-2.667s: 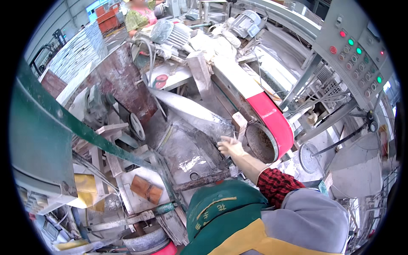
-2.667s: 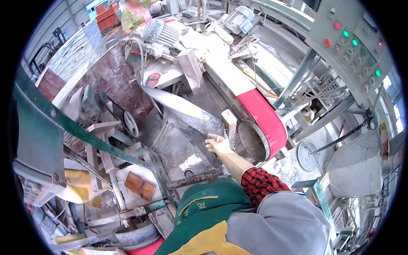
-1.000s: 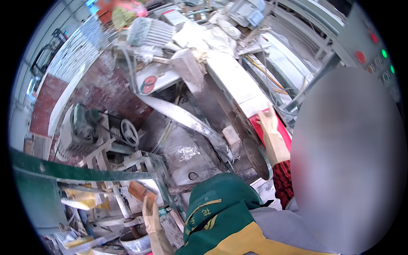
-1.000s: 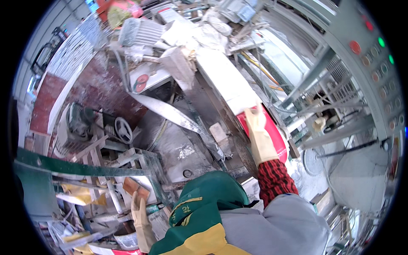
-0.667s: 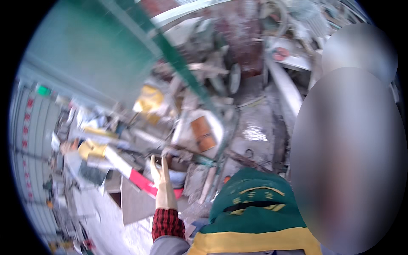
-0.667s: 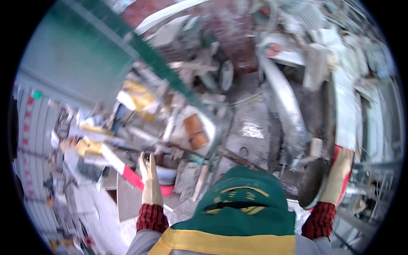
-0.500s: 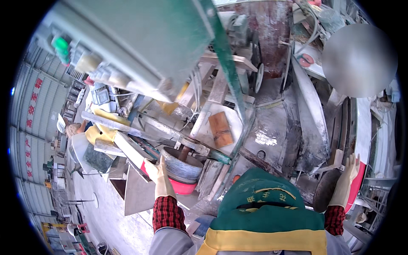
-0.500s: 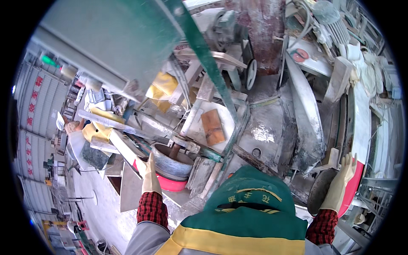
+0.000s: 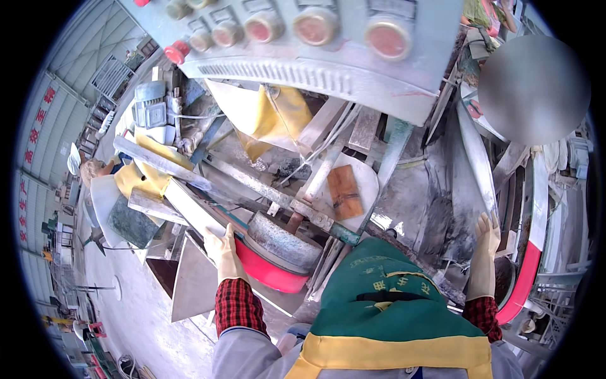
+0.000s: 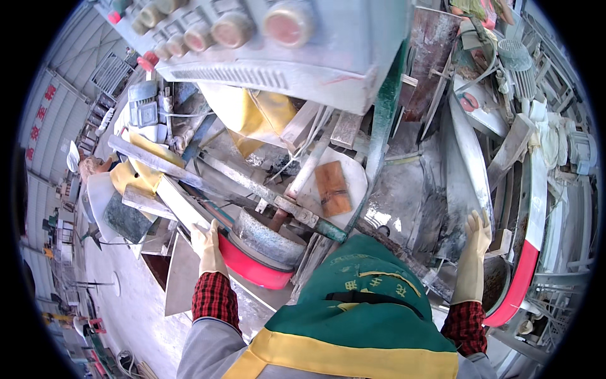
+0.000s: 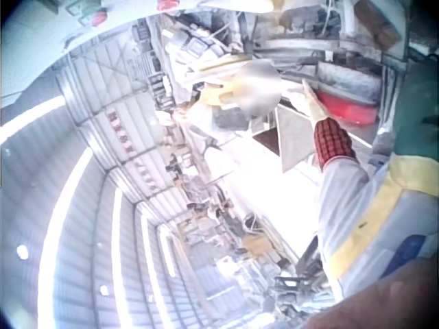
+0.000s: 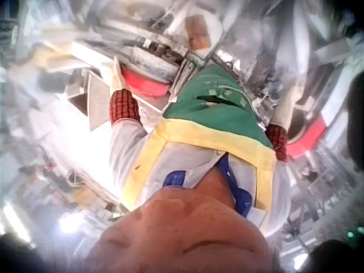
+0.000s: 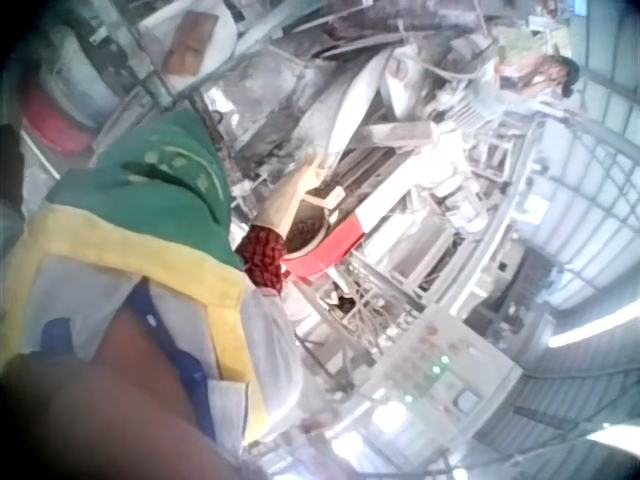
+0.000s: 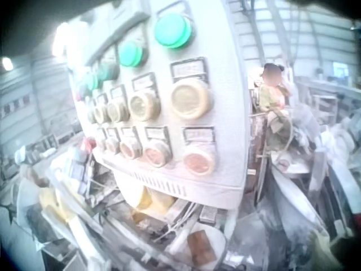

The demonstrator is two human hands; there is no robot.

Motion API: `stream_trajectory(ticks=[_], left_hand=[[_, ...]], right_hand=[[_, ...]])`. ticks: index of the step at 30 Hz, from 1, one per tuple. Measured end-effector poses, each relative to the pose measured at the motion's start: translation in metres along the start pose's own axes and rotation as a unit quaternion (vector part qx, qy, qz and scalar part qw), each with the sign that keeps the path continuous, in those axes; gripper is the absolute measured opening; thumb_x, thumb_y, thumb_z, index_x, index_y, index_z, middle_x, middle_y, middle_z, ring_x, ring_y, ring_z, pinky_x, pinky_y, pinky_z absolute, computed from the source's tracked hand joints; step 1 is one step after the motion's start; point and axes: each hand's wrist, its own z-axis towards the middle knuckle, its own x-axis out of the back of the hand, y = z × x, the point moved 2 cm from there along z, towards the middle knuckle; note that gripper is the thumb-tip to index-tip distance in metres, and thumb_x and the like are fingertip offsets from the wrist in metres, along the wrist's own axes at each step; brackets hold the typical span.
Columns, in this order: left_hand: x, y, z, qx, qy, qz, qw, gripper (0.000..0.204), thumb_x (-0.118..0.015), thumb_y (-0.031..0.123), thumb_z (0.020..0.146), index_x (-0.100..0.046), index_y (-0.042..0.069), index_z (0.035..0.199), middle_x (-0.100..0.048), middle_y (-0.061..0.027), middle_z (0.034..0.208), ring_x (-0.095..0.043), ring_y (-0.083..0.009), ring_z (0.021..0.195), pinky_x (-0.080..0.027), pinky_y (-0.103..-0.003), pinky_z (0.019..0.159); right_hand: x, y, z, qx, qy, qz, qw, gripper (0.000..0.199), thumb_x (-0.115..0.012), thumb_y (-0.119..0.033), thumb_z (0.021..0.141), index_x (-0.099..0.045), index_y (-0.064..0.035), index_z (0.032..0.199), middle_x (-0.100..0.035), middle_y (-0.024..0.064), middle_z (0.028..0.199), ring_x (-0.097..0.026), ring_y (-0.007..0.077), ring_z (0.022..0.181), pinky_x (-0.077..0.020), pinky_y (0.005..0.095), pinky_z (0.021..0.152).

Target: The person repeatedly picks up white rectangular sheets from a pile and places them onto a moving conveyor belt. The sheets travel along the belt and are fed into a processing machine. The person continues this cycle of picking and placing sheets for the duration of the clip.

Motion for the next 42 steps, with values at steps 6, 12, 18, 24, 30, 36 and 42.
stream_trajectory(ticks=[6,12,18,24,30,36,42], left_hand=[[-0.002,-0.005,-0.009,-0.041,0.064,0.0,0.997,0.093,-0.081,0.051,0.071,-0.04,0.008,0.143,-0.056,-0.0242,0.13,-0.056,-0.0393,0.118,-0.044,-0.044,0.1],[-0.001,-0.01,-0.011,0.035,0.019,-0.092,0.995,0.092,-0.086,0.045,0.068,-0.044,0.013,0.143,-0.057,-0.0188,0.13,-0.057,-0.0346,0.119,-0.044,-0.041,0.102],[0.009,0.006,-0.033,0.037,0.034,-0.047,0.998,0.087,-0.082,0.048,0.072,-0.044,0.015,0.143,-0.059,-0.0189,0.13,-0.058,-0.0342,0.119,-0.044,-0.039,0.102],[0.014,-0.004,-0.072,0.121,-0.013,-0.068,0.99,0.094,-0.074,0.049,0.075,-0.028,0.024,0.153,-0.05,-0.0184,0.143,-0.052,-0.036,0.127,-0.04,-0.043,0.108],[0.026,-0.031,-0.143,0.014,-0.119,-0.453,0.884,0.085,-0.074,0.016,0.084,-0.026,-0.001,0.151,-0.039,-0.0221,0.148,-0.043,-0.0333,0.132,-0.033,-0.043,0.112],[0.007,0.118,-0.273,-0.241,-0.366,-0.464,0.77,0.08,-0.074,0.012,0.084,-0.031,0.002,0.151,-0.035,-0.0176,0.152,-0.039,-0.029,0.136,-0.031,-0.042,0.113],[-0.008,0.313,-0.439,-0.582,-0.44,-0.249,0.636,0.087,-0.081,0.007,0.071,-0.036,-0.002,0.145,-0.047,-0.0238,0.141,-0.048,-0.0323,0.131,-0.038,-0.038,0.109]], right_hand=[[-0.025,0.001,-0.022,-0.021,-0.05,-0.021,0.998,0.05,-0.062,-0.019,0.096,-0.045,-0.0086,0.142,-0.064,0.0118,0.125,-0.065,0.0174,0.102,-0.0535,0.0264,0.086],[-0.023,0.007,-0.034,-0.026,-0.074,0.003,0.997,0.046,-0.061,-0.016,0.096,-0.047,-0.0068,0.14,-0.066,0.0129,0.12,-0.067,0.0152,0.093,-0.0551,0.0247,0.079],[0.01,0.011,-0.045,-0.054,-0.045,0.01,0.997,0.04,-0.058,-0.015,0.097,-0.052,-0.0087,0.137,-0.07,0.0106,0.111,-0.067,0.012,0.082,-0.0548,0.0218,0.071],[0.041,0.026,-0.04,-0.068,-0.031,-0.012,0.997,0.038,-0.058,-0.01,0.097,-0.054,-0.0078,0.135,-0.071,0.012,0.108,-0.068,0.0122,0.079,-0.055,0.0221,0.067],[0.015,0.08,-0.025,-0.282,-0.315,0.296,0.857,0.063,-0.062,-0.007,0.089,-0.032,0.0006,0.145,-0.054,0.0341,0.123,-0.063,0.0371,0.1,-0.0532,0.0465,0.088],[-0.083,0.035,-0.12,-0.209,-0.481,0.0,0.851,0.055,-0.057,-0.021,0.099,-0.037,-0.0108,0.15,-0.059,0.0213,0.128,-0.062,0.0249,0.105,-0.0542,0.0375,0.089],[-0.064,-0.059,-0.121,-0.033,-0.218,0.155,0.963,0.081,-0.055,0.01,0.085,-0.019,-0.0093,0.155,-0.055,0.0103,0.131,-0.056,0.0188,0.116,-0.0469,0.0311,0.097]])
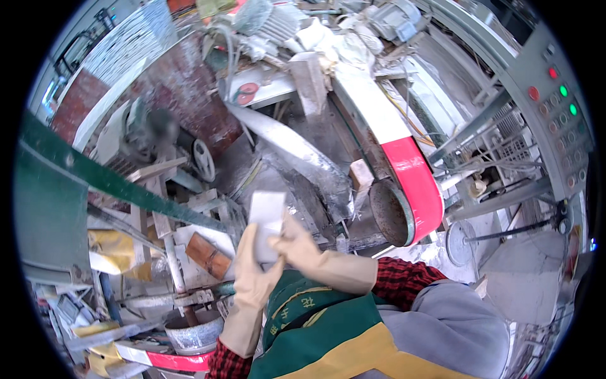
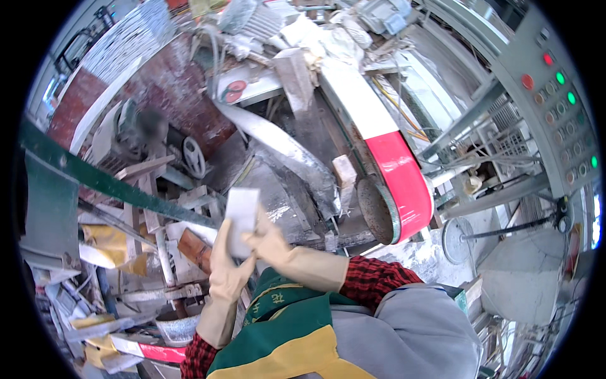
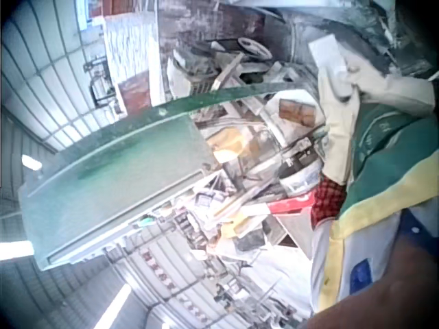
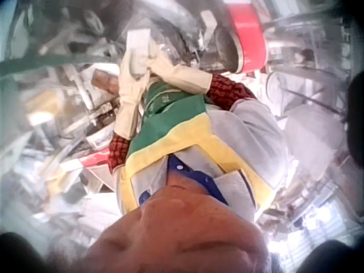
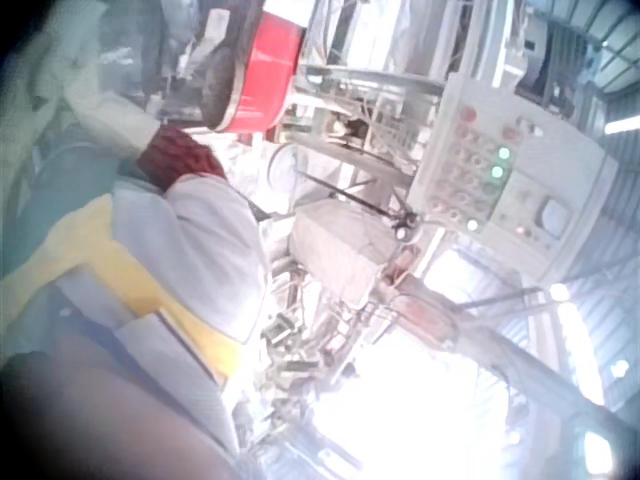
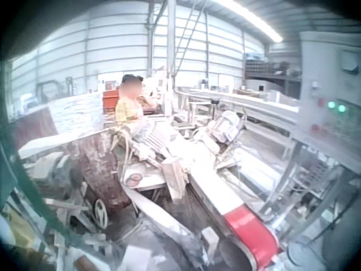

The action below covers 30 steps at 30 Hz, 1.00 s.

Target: The person repeatedly picks up white rectangular sheets from a pile and places them onto a moving conveyor belt. The sheets travel along the belt and are fed into a processing machine. The person continues this cycle of picking and placing sheets for the duration of the clip.

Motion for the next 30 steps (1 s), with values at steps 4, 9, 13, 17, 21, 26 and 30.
stream_trajectory(ticks=[4,9,13,17,21,26,30], left_hand=[[-0.033,0.039,0.055,-0.174,-0.084,0.037,0.981,0.089,-0.086,0.013,0.069,-0.04,0.002,0.144,-0.044,-0.0269,0.144,-0.046,-0.0372,0.133,-0.039,-0.039,0.109],[-0.043,0.003,0.062,-0.096,-0.17,0.027,0.98,0.08,-0.082,0.018,0.074,-0.043,0.004,0.143,-0.043,-0.0264,0.145,-0.041,-0.0385,0.136,-0.034,-0.039,0.113],[-0.016,-0.062,0.036,0.042,-0.144,-0.013,0.989,0.07,-0.075,0.017,0.082,-0.043,0.002,0.143,-0.045,-0.0234,0.145,-0.041,-0.0333,0.138,-0.031,-0.037,0.115],[0.016,-0.114,-0.012,0.245,-0.083,-0.141,0.956,0.068,-0.068,0.008,0.088,-0.035,-0.002,0.147,-0.038,-0.0188,0.151,-0.033,-0.0271,0.142,-0.026,-0.035,0.117],[0.038,-0.139,-0.044,0.284,-0.013,-0.212,0.935,0.063,-0.063,0.003,0.091,-0.034,-0.002,0.147,-0.04,-0.019,0.15,-0.036,-0.0255,0.141,-0.029,-0.035,0.116],[0.058,-0.155,-0.075,0.313,0.048,-0.213,0.924,0.056,-0.062,0.005,0.093,-0.04,-0.001,0.145,-0.045,-0.0164,0.146,-0.043,-0.0239,0.135,-0.033,-0.034,0.113],[0.083,-0.158,-0.104,0.354,0.088,-0.205,0.908,0.05,-0.06,0.008,0.096,-0.044,0.001,0.143,-0.048,-0.0152,0.144,-0.047,-0.0231,0.132,-0.036,-0.033,0.111]], right_hand=[[0.102,-0.047,0.026,0.213,0.203,-0.041,0.955,0.08,-0.056,0.014,0.083,-0.022,-0.004,0.153,-0.049,0.0142,0.141,-0.052,0.0207,0.124,-0.0423,0.0314,0.105],[0.249,-0.105,0.047,0.183,0.486,-0.029,0.854,0.073,-0.055,0.01,0.085,-0.032,-0.0153,0.149,-0.056,0.01,0.127,-0.064,0.0233,0.098,-0.0573,0.0342,0.073],[0.306,-0.124,0.056,0.101,0.554,-0.052,0.825,0.056,-0.059,0.008,0.083,-0.044,-0.0106,0.134,-0.06,0.0094,0.107,-0.064,0.0251,0.088,-0.057,0.0375,0.067],[0.322,-0.12,0.076,0.182,0.538,0.022,0.823,0.056,-0.059,0.01,0.081,-0.047,-0.0101,0.133,-0.06,0.0099,0.105,-0.063,0.024,0.084,-0.0536,0.0358,0.061],[0.342,-0.113,0.09,0.123,0.578,-0.049,0.805,0.058,-0.061,0.009,0.08,-0.047,-0.0101,0.133,-0.061,0.0106,0.097,-0.062,0.0215,0.071,-0.0512,0.034,0.055],[0.347,-0.112,0.1,0.209,0.588,-0.12,0.772,0.053,-0.063,0.004,0.081,-0.049,-0.0089,0.13,-0.062,0.0109,0.09,-0.062,0.0216,0.066,-0.0532,0.0322,0.055],[0.361,-0.117,0.095,0.068,0.57,-0.086,0.814,0.046,-0.067,-0.007,0.084,-0.05,-0.0036,0.127,-0.065,0.0163,0.094,-0.068,0.0274,0.073,-0.0591,0.036,0.063]])
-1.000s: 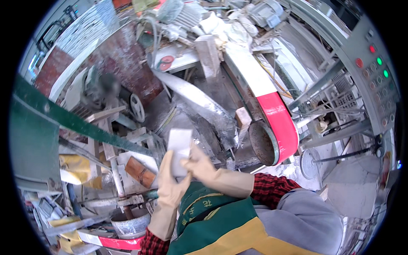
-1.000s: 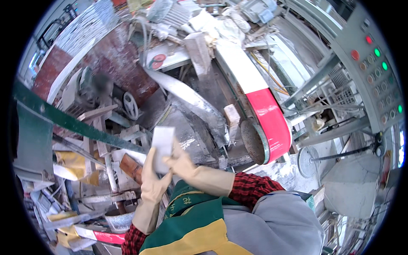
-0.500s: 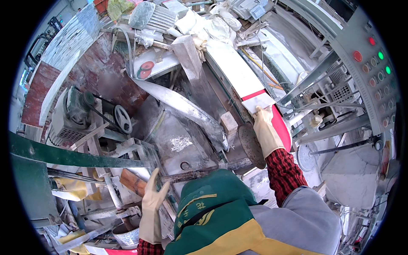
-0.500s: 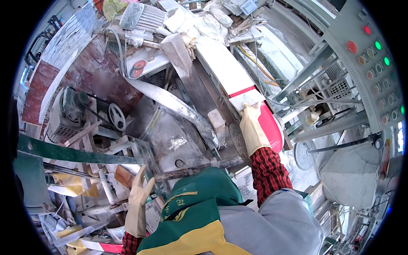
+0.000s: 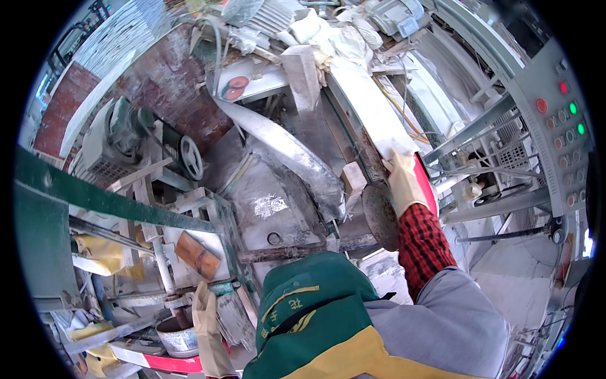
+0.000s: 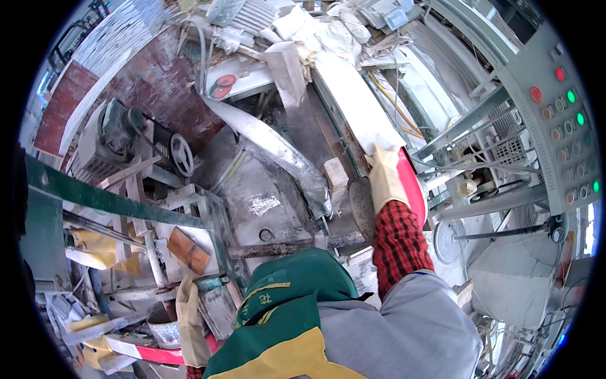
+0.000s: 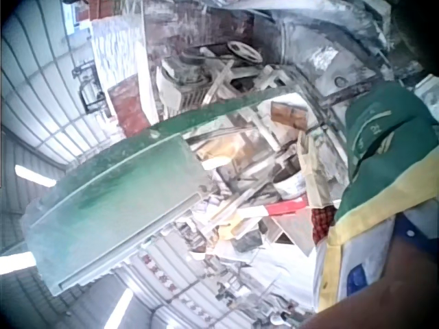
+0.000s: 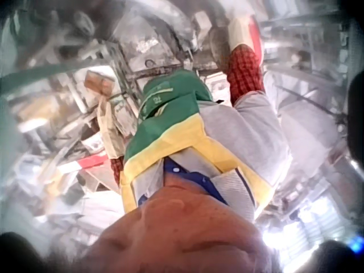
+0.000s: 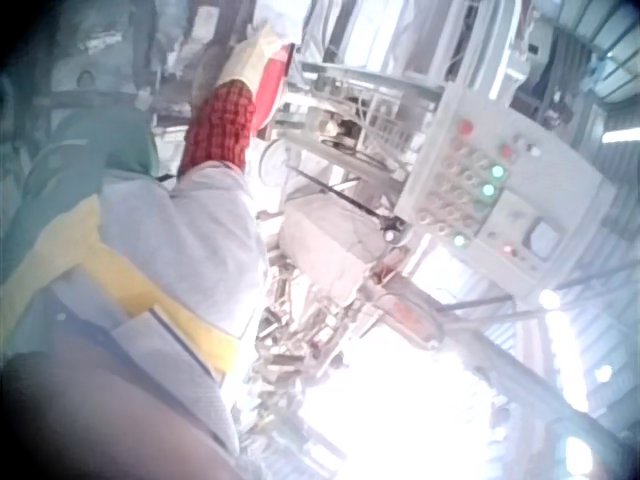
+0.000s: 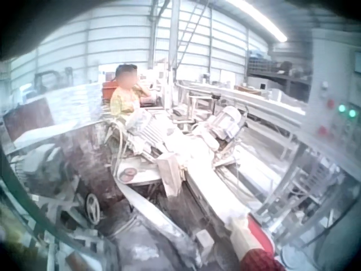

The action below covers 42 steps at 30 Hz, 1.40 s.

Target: The person repeatedly picks up white rectangular sheets from a pile and places them onto a moving conveyor belt. The sheets travel along the belt and are fed into a processing machine. The person continues this cycle of picking and placing sheets for the duration of the clip.

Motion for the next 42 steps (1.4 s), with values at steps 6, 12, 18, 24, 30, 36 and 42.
stream_trajectory(ticks=[6,12,18,24,30,36,42], left_hand=[[0.065,-0.012,-0.045,-0.053,0.084,0.012,0.995,0.046,-0.056,0.019,0.1,-0.048,-0.004,0.138,-0.054,-0.0146,0.139,-0.051,-0.0208,0.128,-0.037,-0.032,0.11],[0.165,-0.055,-0.081,-0.064,0.324,0.056,0.942,0.047,-0.055,0.025,0.098,-0.05,0.003,0.139,-0.054,-0.0146,0.139,-0.05,-0.0249,0.13,-0.037,-0.031,0.11],[0.284,-0.104,-0.096,-0.012,0.536,0.388,0.75,0.065,-0.054,0.038,0.097,-0.034,0.001,0.147,-0.036,-0.0269,0.148,-0.035,-0.0417,0.137,-0.03,-0.046,0.114],[0.381,-0.146,-0.07,0.059,0.528,0.498,0.685,0.072,-0.054,0.049,0.095,-0.032,0.007,0.149,-0.04,-0.0267,0.147,-0.037,-0.0462,0.134,-0.032,-0.052,0.11],[0.416,-0.16,-0.039,0.059,0.501,0.497,0.706,0.072,-0.053,0.051,0.094,-0.037,0.0,0.143,-0.041,-0.0264,0.145,-0.034,-0.0452,0.136,-0.031,-0.05,0.11],[0.328,-0.139,-0.094,-0.03,0.399,0.5,0.768,0.071,-0.059,0.044,0.091,-0.039,-0.003,0.139,-0.042,-0.0292,0.141,-0.035,-0.0467,0.135,-0.028,-0.05,0.112],[0.368,-0.108,-0.103,-0.153,0.525,0.432,0.717,0.043,-0.062,0.018,0.09,-0.055,-0.005,0.126,-0.06,-0.0268,0.12,-0.054,-0.0454,0.113,-0.04,-0.05,0.102]], right_hand=[[0.087,0.009,0.1,0.452,-0.052,-0.756,0.47,0.034,-0.055,-0.042,0.093,-0.068,-0.0178,0.114,-0.072,0.0071,0.102,-0.068,0.0262,0.099,-0.0479,0.0415,0.092],[0.078,0.025,0.122,0.61,-0.209,-0.503,0.576,0.044,-0.048,-0.022,0.102,-0.043,-0.0012,0.141,-0.054,0.0139,0.135,-0.053,0.0271,0.121,-0.0385,0.0373,0.108],[0.011,0.039,0.057,0.113,-0.245,0.044,0.962,0.049,-0.054,-0.024,0.1,-0.043,0.0024,0.14,-0.055,0.0186,0.131,-0.056,0.0284,0.119,-0.0443,0.0393,0.103],[-0.019,0.087,-0.091,-0.002,-0.378,0.073,0.923,0.05,-0.063,-0.027,0.095,-0.047,-0.0055,0.138,-0.06,0.0155,0.125,-0.061,0.0258,0.113,-0.0504,0.0368,0.094],[-0.014,0.108,-0.148,-0.029,-0.386,-0.071,0.919,0.052,-0.06,-0.029,0.098,-0.041,-0.0158,0.145,-0.062,0.0105,0.124,-0.065,0.022,0.101,-0.0538,0.0345,0.082],[-0.034,0.11,-0.181,-0.109,-0.547,-0.011,0.83,0.056,-0.065,-0.029,0.094,-0.042,-0.011,0.142,-0.064,0.0095,0.119,-0.065,0.0191,0.094,-0.0529,0.0317,0.071],[-0.064,0.121,-0.253,-0.046,-0.417,-0.154,0.895,0.05,-0.064,-0.019,0.095,-0.045,-0.0064,0.139,-0.066,0.0148,0.113,-0.065,0.0196,0.085,-0.0528,0.029,0.068]])
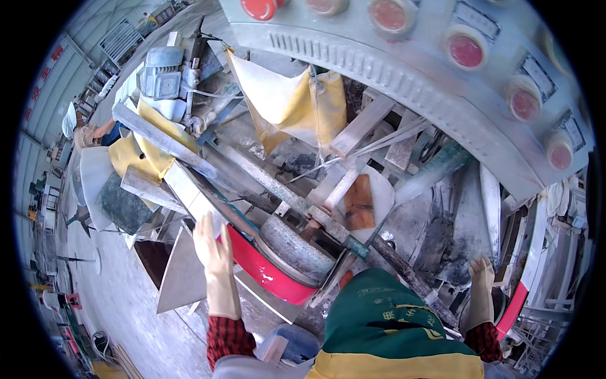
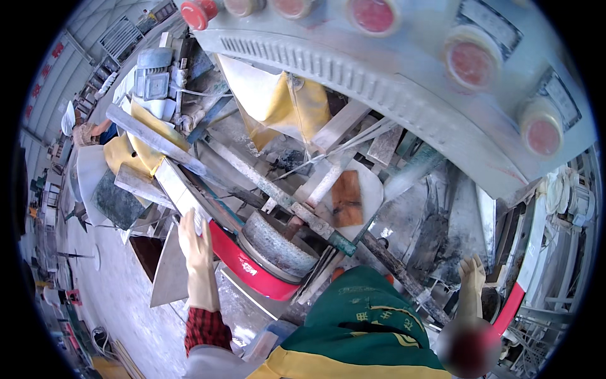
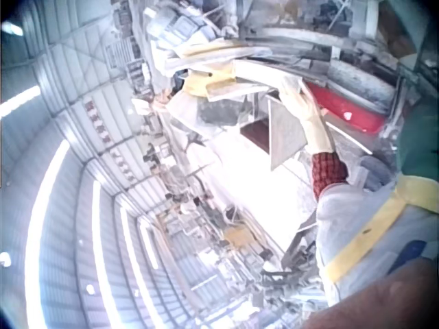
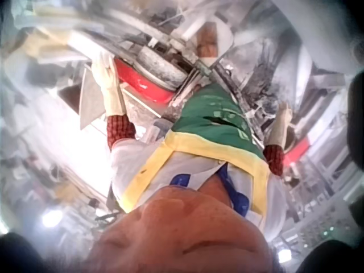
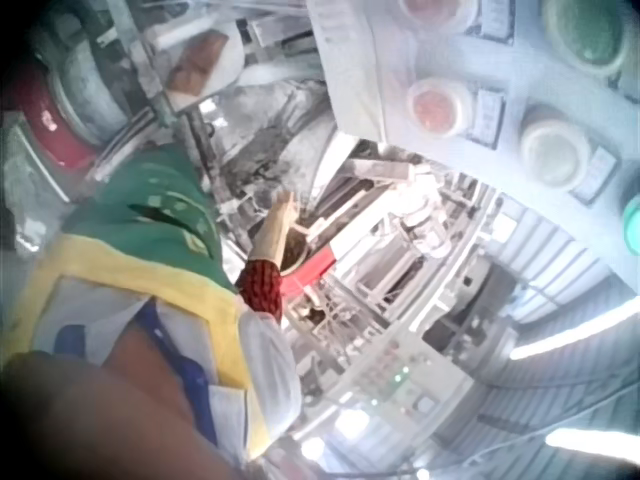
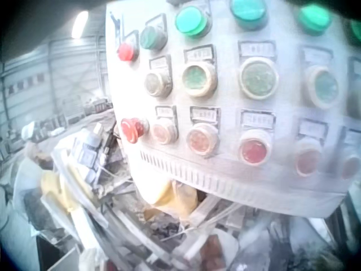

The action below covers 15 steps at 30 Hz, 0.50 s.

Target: The person repeatedly picks up white rectangular sheets from a pile and places them onto a moving conveyor belt. The sheets travel along the belt and are fed into a processing machine. The person continues this cycle of picking and placing sheets for the duration of the clip.

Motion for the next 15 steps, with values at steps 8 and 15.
stream_trajectory(ticks=[8,15], left_hand=[[-0.079,-0.074,0.052,0.1,-0.093,0.125,0.983,0.06,-0.062,0.045,0.089,-0.051,0.008,0.135,-0.049,-0.0233,0.138,-0.045,-0.0426,0.127,-0.038,-0.049,0.105],[-0.061,-0.064,0.057,0.126,-0.115,0.068,0.983,0.08,-0.072,0.054,0.078,-0.049,0.006,0.137,-0.057,-0.0226,0.128,-0.054,-0.0403,0.119,-0.045,-0.045,0.099]], right_hand=[[-0.087,-0.03,-0.07,0.014,-0.1,-0.044,0.994,0.043,-0.061,-0.022,0.097,-0.05,-0.0083,0.137,-0.069,0.009,0.108,-0.067,0.0133,0.083,-0.0551,0.0248,0.071],[-0.025,0.011,-0.07,-0.027,-0.067,-0.008,0.997,0.042,-0.059,-0.016,0.098,-0.05,-0.0066,0.138,-0.069,0.0147,0.099,-0.061,0.0147,0.068,-0.0504,0.0239,0.059]])
